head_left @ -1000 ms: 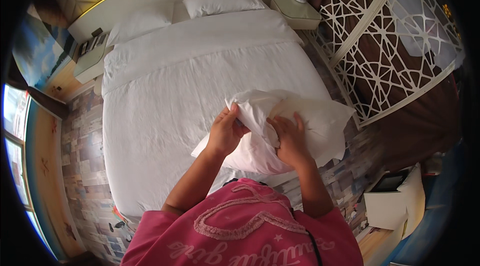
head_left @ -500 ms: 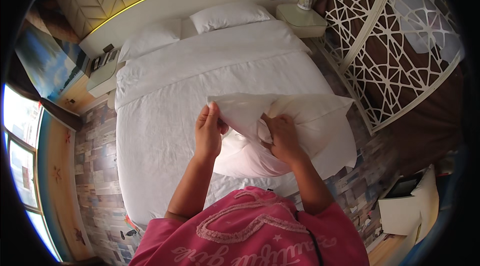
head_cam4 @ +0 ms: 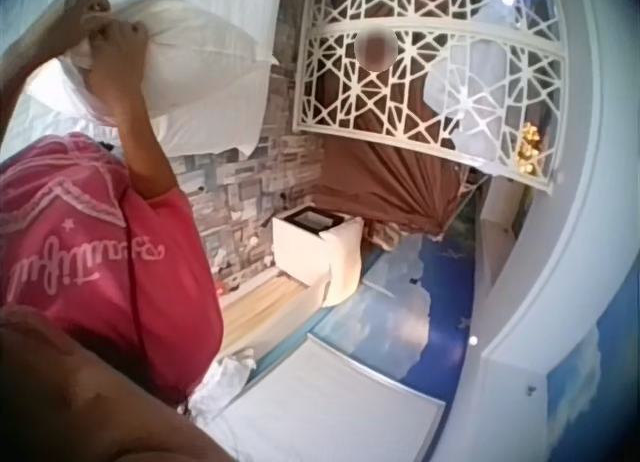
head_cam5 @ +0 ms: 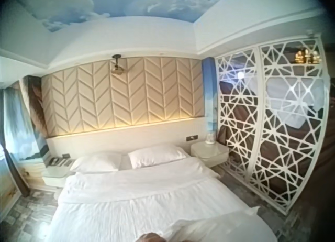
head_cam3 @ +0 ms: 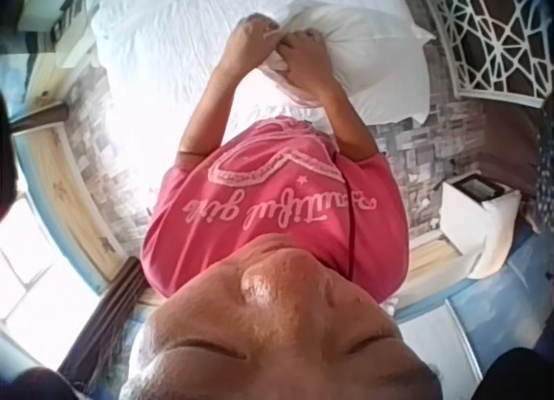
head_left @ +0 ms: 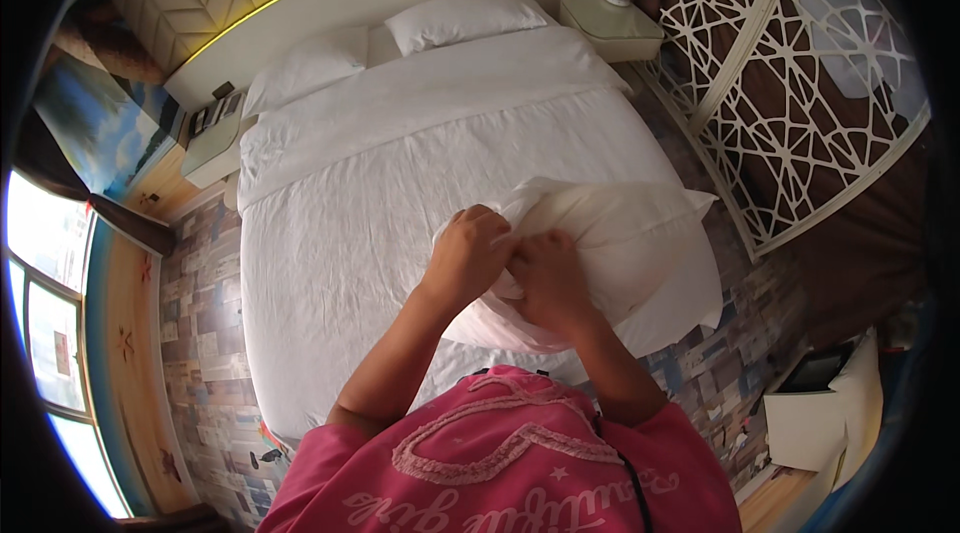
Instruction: The person inserts a pillow into a pillowcase and places it on the bed. They repeat this process with a second pillow, smoothing the cases and arranging both pillows at the head of the bed.
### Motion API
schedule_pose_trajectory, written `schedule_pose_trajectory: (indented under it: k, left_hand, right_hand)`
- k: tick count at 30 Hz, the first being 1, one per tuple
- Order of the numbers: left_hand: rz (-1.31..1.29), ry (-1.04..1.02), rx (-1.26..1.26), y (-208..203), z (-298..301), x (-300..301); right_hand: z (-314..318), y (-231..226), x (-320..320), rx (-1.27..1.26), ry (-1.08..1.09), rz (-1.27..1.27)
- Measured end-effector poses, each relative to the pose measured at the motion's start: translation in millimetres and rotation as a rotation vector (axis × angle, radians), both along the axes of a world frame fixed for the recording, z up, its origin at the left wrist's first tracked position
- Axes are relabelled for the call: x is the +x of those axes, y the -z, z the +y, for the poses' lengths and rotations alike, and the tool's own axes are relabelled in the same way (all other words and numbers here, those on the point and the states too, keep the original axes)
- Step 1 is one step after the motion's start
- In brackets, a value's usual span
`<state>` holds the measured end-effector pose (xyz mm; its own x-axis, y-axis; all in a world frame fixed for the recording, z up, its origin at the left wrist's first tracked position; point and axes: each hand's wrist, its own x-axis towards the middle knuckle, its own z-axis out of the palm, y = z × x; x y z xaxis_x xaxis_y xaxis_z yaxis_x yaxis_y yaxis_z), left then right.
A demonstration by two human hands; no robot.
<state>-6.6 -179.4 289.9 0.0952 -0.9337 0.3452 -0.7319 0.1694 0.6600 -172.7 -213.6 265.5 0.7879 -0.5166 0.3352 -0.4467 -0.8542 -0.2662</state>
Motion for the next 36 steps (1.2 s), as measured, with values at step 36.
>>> schedule_pose_trajectory:
  k: [36]
  left_hand:
    - [-0.350, -0.085, 0.410, 15.4, 1.9, -0.9]
  right_hand:
    - [20.7, 14.0, 4.1, 0.008, -0.036, -0.002]
